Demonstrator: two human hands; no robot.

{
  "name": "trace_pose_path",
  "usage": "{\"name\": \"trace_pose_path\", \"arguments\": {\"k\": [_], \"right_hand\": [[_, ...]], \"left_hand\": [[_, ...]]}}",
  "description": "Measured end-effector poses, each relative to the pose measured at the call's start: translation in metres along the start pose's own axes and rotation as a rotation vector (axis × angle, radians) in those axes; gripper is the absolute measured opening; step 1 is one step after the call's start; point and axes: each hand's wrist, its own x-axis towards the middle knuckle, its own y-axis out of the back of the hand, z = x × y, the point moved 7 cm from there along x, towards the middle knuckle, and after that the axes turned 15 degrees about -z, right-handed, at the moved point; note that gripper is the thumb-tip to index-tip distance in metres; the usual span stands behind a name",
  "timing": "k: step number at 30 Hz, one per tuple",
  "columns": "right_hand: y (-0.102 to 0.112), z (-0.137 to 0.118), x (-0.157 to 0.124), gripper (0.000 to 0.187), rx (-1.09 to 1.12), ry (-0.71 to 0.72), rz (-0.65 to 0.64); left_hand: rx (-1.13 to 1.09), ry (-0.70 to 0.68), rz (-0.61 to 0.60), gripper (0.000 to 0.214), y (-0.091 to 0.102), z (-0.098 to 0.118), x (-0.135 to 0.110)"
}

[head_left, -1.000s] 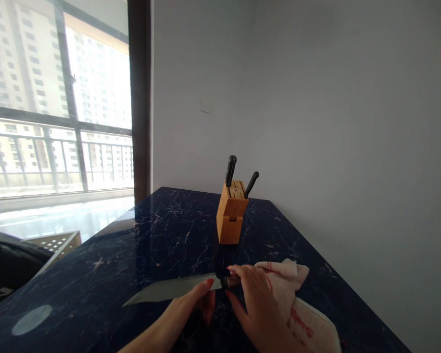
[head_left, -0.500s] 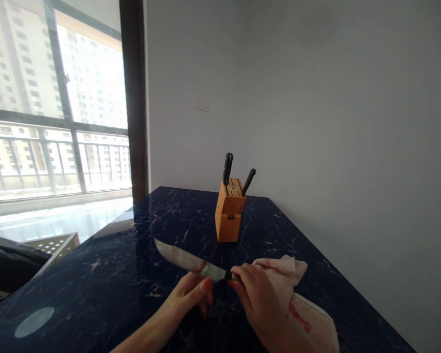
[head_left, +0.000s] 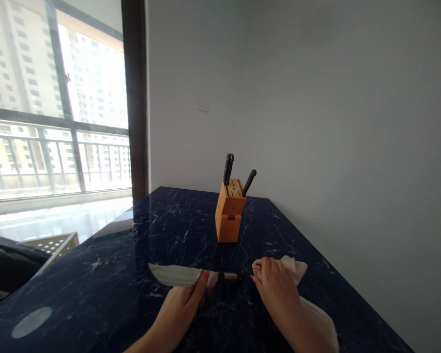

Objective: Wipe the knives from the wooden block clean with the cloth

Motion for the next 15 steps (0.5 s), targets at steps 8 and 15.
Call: {"name": "trace_pose_path", "arguments": {"k": [8,15], "right_hand": [[0.019,-0.029,0.003,0.006,0.287,0.07,-0.103],[0.03,-0.076,-0.009,0.01,0.427,0.242,-0.226]], "left_hand": [[0.126,-0.095,-0.036,0.03,-0.006,0.008,-0.002],[0.136,-0.139,-0.088,0.031,-0.01,0.018,-0.002]]}}
